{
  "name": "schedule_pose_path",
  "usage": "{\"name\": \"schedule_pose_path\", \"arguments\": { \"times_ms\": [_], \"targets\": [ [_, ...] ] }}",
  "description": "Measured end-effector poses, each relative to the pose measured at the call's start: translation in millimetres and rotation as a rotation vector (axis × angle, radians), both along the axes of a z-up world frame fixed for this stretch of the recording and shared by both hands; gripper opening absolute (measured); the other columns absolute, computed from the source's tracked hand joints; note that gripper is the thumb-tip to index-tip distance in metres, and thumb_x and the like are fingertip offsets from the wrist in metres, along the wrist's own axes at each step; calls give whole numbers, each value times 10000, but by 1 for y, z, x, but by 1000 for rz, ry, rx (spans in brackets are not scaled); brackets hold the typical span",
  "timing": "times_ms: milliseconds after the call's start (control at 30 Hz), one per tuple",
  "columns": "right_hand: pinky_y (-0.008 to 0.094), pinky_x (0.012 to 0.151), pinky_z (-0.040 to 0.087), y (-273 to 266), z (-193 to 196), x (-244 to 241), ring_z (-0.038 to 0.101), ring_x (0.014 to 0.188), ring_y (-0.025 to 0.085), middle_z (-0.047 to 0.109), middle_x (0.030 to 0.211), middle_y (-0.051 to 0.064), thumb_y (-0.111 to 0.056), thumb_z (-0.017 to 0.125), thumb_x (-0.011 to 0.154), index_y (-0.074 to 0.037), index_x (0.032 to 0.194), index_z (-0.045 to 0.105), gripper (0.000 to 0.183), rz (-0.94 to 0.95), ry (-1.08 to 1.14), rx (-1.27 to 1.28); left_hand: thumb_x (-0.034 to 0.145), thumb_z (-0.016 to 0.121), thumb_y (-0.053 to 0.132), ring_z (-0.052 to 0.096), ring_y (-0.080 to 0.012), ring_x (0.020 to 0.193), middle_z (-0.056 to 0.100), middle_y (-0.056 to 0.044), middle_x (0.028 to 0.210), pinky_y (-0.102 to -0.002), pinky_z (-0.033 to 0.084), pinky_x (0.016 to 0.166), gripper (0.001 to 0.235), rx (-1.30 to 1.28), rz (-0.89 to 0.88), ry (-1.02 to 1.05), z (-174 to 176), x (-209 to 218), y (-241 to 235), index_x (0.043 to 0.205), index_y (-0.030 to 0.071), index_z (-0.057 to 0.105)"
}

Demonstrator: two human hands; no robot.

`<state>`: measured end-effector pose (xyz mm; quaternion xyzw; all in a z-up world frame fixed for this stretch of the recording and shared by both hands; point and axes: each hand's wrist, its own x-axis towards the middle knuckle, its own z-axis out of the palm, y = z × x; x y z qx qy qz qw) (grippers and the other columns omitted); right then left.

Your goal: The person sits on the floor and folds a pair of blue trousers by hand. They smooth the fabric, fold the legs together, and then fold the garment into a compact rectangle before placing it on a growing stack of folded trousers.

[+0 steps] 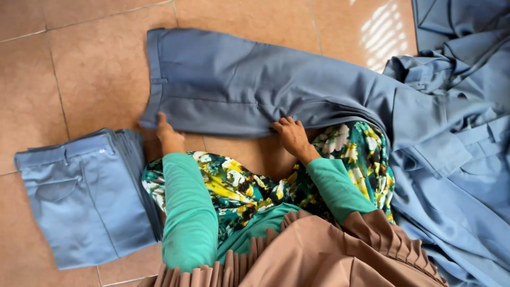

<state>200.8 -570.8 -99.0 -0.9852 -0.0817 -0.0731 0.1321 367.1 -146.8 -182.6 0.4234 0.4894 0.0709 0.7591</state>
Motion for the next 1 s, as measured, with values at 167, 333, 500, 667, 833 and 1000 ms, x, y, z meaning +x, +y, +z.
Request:
{"name": "schedule_pose_path", "arguments": {
  "times_ms": [167,333,500,667,833,1000],
  "targets": [
    [363,762,531,0,-13,3,632,1010,172,646,963,-55,-183,567,918,-320,1122,700,279,37,127,-38,770,972,155,588,-432,1293,602,-275,1341,-610,450,1070,821,217,130,54,-46,-32,-50,1410,12,479],
    [372,746,541,5,3,-3,601,1013,196,606,1000,-36,-145,586,900,-283,1154,706,313,9,151,-82,717,921,523,551,-411,1319,549,-286,1385,-602,459,1020,1039,-51,-144,215,116,-129,-230,1497,16,459],
    [400,767,540,-31,10,-7,601,1013,216,599,973,-19,-219,606,910,-299,1186,676,297,-40,113,-244,961,718,454,581,-520,1221,470,-278,1418,-597,560,958,759,-215,-273,212,18,-106,-255,1491,27,383],
    [404,775,493,-77,-6,-8,649,944,219,627,890,-28,-251,593,904,-290,1098,665,211,-74,13,-324,951,736,507,488,-539,1341,426,-303,1508,-701,498,969,842,-9,-244,171,17,-34,-186,1543,37,364],
    [422,935,447,-68,-32,2,665,969,214,671,936,-13,-191,589,877,-279,1110,666,261,-4,-117,-337,929,760,415,264,-407,1509,273,-243,1646,-663,280,1137,982,530,-597,440,32,24,-62,1586,-16,172],
    [406,927,434,-20,14,0,603,1111,229,648,1183,32,-135,579,883,-267,1247,638,392,16,-152,-296,933,627,484,222,-226,1566,169,-73,1715,-484,317,1239,1066,1339,-1454,1172,-18,35,61,1627,49,-55]
  ]
}}
